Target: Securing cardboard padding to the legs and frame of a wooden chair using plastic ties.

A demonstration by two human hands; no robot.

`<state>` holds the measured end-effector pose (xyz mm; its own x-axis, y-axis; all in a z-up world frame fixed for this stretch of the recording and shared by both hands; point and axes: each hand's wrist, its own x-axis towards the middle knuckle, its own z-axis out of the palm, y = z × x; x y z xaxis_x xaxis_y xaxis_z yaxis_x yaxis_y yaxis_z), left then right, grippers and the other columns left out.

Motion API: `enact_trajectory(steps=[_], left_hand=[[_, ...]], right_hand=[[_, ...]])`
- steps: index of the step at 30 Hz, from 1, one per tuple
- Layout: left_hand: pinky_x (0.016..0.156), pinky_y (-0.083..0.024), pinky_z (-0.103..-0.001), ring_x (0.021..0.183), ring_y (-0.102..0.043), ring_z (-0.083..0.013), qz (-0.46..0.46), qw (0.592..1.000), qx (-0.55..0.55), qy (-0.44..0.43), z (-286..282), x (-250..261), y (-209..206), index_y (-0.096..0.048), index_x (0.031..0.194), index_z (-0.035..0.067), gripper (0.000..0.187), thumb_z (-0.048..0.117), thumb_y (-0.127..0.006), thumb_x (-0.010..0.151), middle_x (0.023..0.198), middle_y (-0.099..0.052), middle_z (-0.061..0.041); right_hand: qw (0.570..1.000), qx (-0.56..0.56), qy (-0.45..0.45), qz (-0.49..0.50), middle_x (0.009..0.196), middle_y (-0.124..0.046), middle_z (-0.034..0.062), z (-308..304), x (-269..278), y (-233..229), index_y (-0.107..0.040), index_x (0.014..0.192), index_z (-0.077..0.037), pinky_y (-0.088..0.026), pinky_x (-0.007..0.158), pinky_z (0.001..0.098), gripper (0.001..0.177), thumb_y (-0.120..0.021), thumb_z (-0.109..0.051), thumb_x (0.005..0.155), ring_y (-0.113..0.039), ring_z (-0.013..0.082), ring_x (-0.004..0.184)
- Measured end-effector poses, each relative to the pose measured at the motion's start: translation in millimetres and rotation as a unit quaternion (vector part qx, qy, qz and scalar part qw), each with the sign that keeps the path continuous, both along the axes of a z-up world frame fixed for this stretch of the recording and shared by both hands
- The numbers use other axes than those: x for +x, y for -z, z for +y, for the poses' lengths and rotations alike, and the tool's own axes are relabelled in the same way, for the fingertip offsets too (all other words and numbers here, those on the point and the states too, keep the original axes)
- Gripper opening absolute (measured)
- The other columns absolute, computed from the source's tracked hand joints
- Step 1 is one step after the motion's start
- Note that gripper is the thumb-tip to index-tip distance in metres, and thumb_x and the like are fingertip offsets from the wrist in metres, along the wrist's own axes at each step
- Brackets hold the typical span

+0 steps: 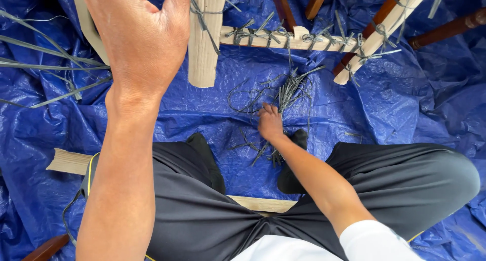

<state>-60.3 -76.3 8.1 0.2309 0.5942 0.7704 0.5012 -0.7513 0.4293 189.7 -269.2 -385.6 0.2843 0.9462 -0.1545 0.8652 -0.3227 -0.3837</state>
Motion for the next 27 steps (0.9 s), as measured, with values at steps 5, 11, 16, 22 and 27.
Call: enact_trajectory(steps=[5,11,16,22,27], left_hand=[[0.071,-0.032,-0.045,0.072,-0.044,-0.0297,-0.001,0.998,-0.063,0.001,6.1,-3.2,-0.5,-0.053,0.089,0.001,0.040,0.018,-0.082,0.111,0.080,-0.045,-0.011],[0.072,-0.035,-0.044,0.074,-0.047,-0.0300,-0.002,0.999,0.028,0.022,20.3,-3.0,9.4,-0.057,0.088,-0.001,0.027,0.011,-0.073,0.106,0.080,-0.047,-0.012],[0.067,-0.034,-0.043,0.066,-0.046,-0.0259,-0.006,0.999,0.011,0.038,25.4,0.5,8.9,-0.057,0.083,0.000,0.028,0.006,-0.073,0.105,0.073,-0.046,-0.008],[0.061,-0.034,-0.040,0.060,-0.045,-0.0219,-0.022,0.999,0.007,0.030,23.9,3.2,6.8,-0.062,0.088,0.000,0.024,0.009,-0.076,0.106,0.071,-0.049,-0.008],[0.065,-0.044,-0.037,0.067,-0.058,-0.0230,-0.050,0.997,0.030,0.059,20.3,5.2,-3.1,-0.063,0.093,0.000,0.016,0.005,-0.072,0.105,0.080,-0.062,-0.009]], right_hand=[[0.989,-0.041,-0.124,-0.073,0.147,-0.054,0.0107,0.7,39.7,12.5,-0.068,0.110,-0.007,-0.038,0.110,0.0480,0.026,-0.069,-0.011,0.084,-0.045,0.0346,0.138],[0.964,-0.128,-0.207,-0.104,0.137,-0.060,0.0101,13.5,55.8,-3.8,-0.065,0.122,-0.006,-0.040,0.113,0.0442,0.038,-0.069,-0.014,0.085,-0.048,0.0311,0.137],[0.970,-0.131,-0.202,-0.022,0.130,-0.060,0.0158,38.7,63.5,-37.7,-0.066,0.121,-0.005,-0.039,0.110,0.0451,0.037,-0.071,-0.022,0.089,-0.050,0.0355,0.130],[0.937,-0.202,-0.113,0.261,0.094,-0.077,0.0097,74.2,57.9,-134.6,-0.074,0.104,-0.001,-0.059,0.080,0.0374,0.025,-0.079,-0.016,0.085,-0.074,0.0232,0.089],[0.896,-0.225,-0.199,0.328,0.086,-0.072,0.0107,91.5,47.8,-250.6,-0.066,0.109,-0.002,-0.059,0.072,0.0316,0.023,-0.072,-0.012,0.089,-0.076,0.0152,0.082]])
